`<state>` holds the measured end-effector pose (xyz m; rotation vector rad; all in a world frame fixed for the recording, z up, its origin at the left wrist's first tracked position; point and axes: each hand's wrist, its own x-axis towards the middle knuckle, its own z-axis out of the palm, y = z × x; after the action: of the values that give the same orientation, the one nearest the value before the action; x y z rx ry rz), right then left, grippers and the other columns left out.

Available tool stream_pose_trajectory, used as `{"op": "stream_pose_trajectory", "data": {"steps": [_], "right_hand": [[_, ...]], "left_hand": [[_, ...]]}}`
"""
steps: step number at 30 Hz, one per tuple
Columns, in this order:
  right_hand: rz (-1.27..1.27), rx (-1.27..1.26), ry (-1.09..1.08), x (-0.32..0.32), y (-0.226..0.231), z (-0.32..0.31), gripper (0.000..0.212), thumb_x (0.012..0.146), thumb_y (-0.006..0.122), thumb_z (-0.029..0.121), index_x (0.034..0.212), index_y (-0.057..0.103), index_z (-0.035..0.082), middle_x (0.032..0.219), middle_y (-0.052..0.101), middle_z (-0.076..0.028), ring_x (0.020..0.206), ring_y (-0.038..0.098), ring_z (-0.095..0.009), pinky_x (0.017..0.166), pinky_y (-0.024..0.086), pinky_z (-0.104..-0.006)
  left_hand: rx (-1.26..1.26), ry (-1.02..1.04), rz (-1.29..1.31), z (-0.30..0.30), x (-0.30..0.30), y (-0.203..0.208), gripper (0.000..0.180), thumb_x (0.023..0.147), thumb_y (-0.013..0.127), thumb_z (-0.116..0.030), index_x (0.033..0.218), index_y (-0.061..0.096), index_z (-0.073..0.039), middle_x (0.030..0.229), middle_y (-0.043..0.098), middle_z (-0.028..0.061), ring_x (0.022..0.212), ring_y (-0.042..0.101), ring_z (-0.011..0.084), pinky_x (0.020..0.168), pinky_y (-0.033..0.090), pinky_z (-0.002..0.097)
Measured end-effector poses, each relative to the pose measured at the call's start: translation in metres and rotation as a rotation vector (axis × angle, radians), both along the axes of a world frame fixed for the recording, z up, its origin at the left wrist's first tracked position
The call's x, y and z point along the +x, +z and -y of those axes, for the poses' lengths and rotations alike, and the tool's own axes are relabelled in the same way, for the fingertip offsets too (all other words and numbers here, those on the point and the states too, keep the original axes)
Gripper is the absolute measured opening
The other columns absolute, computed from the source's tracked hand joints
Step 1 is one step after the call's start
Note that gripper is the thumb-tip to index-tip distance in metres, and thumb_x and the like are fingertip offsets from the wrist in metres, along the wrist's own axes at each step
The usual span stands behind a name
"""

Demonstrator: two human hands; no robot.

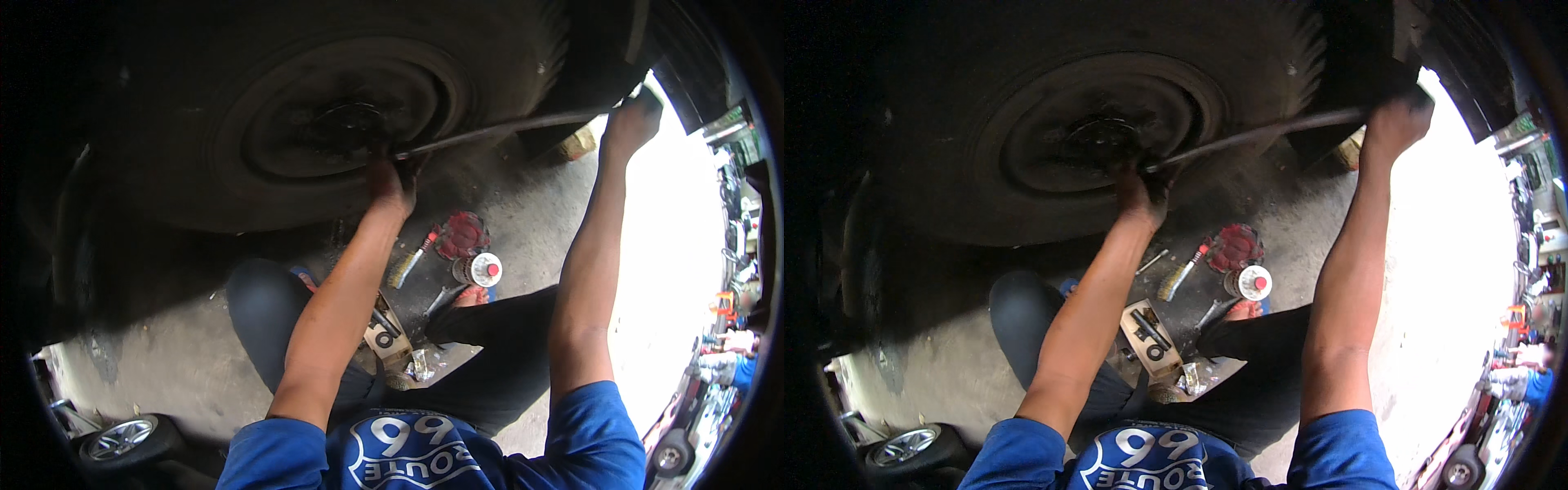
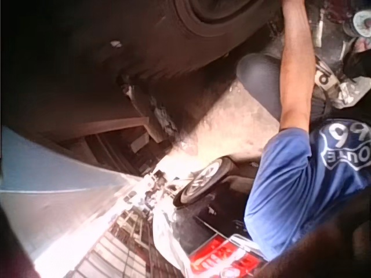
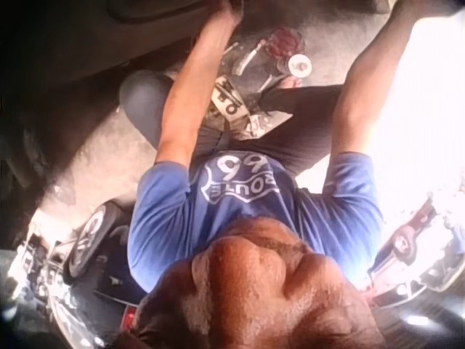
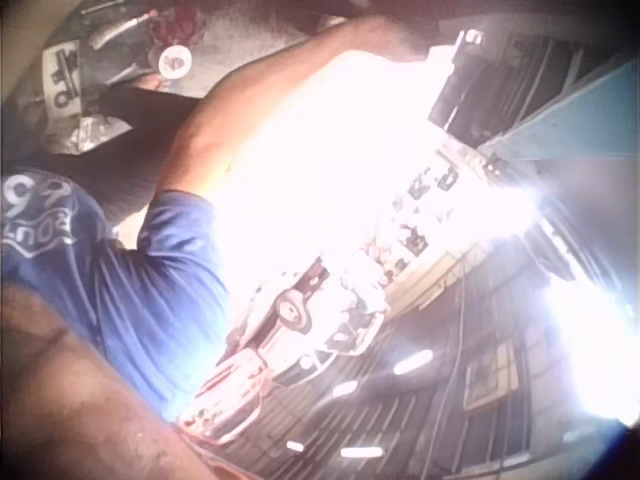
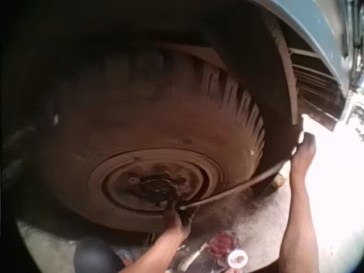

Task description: The person walks into a garage and approaches a lifted vehicle. They use an impact wrench to loosen the wheel nuts on a tire, then switch to a lug wrench to continue unscrewing the nuts by hand.

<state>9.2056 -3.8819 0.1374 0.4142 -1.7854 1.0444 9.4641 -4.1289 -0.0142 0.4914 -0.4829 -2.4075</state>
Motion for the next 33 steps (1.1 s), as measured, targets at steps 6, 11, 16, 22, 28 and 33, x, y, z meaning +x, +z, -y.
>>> {"op": "stream_pose_trajectory", "data": {"steps": [6,11,16,22,28,33], "right_hand": [[1.459,-0.452,-0.017,0.018,-0.328,-0.041,0.027,0.095,0.046,0.025,0.098,0.063,0.004,0.091,0.063,-0.02,0.083,0.061,-0.036,0.077,0.051,-0.0493],[1.168,-1.476,0.233,0.026,-0.364,-0.031,0.021,0.094,0.042,0.018,0.098,0.051,-0.001,0.09,0.055,-0.017,0.071,0.057,-0.03,0.066,0.052,-0.0501],[0.803,-1.435,0.166,0.044,-0.191,-0.044,0.016,0.094,0.039,0.011,0.102,0.046,-0.001,0.084,0.049,-0.012,0.063,0.049,-0.022,0.058,0.049,-0.0394],[0.249,-0.782,0.553,0.173,0.042,0.031,0.024,0.102,0.05,0.023,0.11,0.049,0.001,0.072,0.047,-0.005,0.06,0.049,-0.016,0.054,0.045,-0.0313],[-0.02,-0.392,0.818,0.284,0.132,0.134,0.02,0.104,0.051,0.022,0.113,0.054,0.004,0.074,0.054,-0.006,0.06,0.052,-0.012,0.049,0.044,-0.0274],[-0.342,-0.081,0.738,0.311,0.139,0.191,0.019,0.101,0.056,0.019,0.113,0.059,0.005,0.086,0.065,-0.008,0.071,0.061,-0.014,0.058,0.049,-0.0263]], "left_hand": [[-0.322,-0.118,0.382,0.015,-0.005,-0.034,0.045,0.098,0.051,-0.028,0.139,0.047,-0.009,0.136,0.051,0.0093,0.124,0.051,0.0224,0.103,0.046,0.0391],[-0.821,-0.058,0.619,0.014,-0.003,-0.041,0.055,0.103,0.04,-0.029,0.149,0.033,0.0,0.156,0.031,0.0193,0.142,0.032,0.0314,0.116,0.027,0.0358],[-0.339,-0.012,0.444,0.001,0.004,-0.024,0.05,0.103,0.042,-0.039,0.142,0.043,-0.008,0.138,0.049,0.0139,0.119,0.055,0.0279,0.094,0.049,0.042],[0.009,-0.08,0.135,0.002,0.005,-0.012,0.031,0.102,0.048,-0.034,0.125,0.053,-0.015,0.114,0.058,0.0047,0.097,0.062,0.0189,0.077,0.056,0.0395],[0.175,-0.084,-0.01,0.001,0.009,0.003,0.02,0.102,0.049,-0.033,0.111,0.057,-0.018,0.099,0.059,-0.0004,0.081,0.06,0.0129,0.071,0.055,0.0312],[0.27,-0.115,-0.153,0.013,0.011,-0.008,0.017,0.102,0.049,-0.034,0.105,0.059,-0.021,0.088,0.058,-0.0063,0.064,0.055,0.009,0.055,0.048,0.0243]]}}
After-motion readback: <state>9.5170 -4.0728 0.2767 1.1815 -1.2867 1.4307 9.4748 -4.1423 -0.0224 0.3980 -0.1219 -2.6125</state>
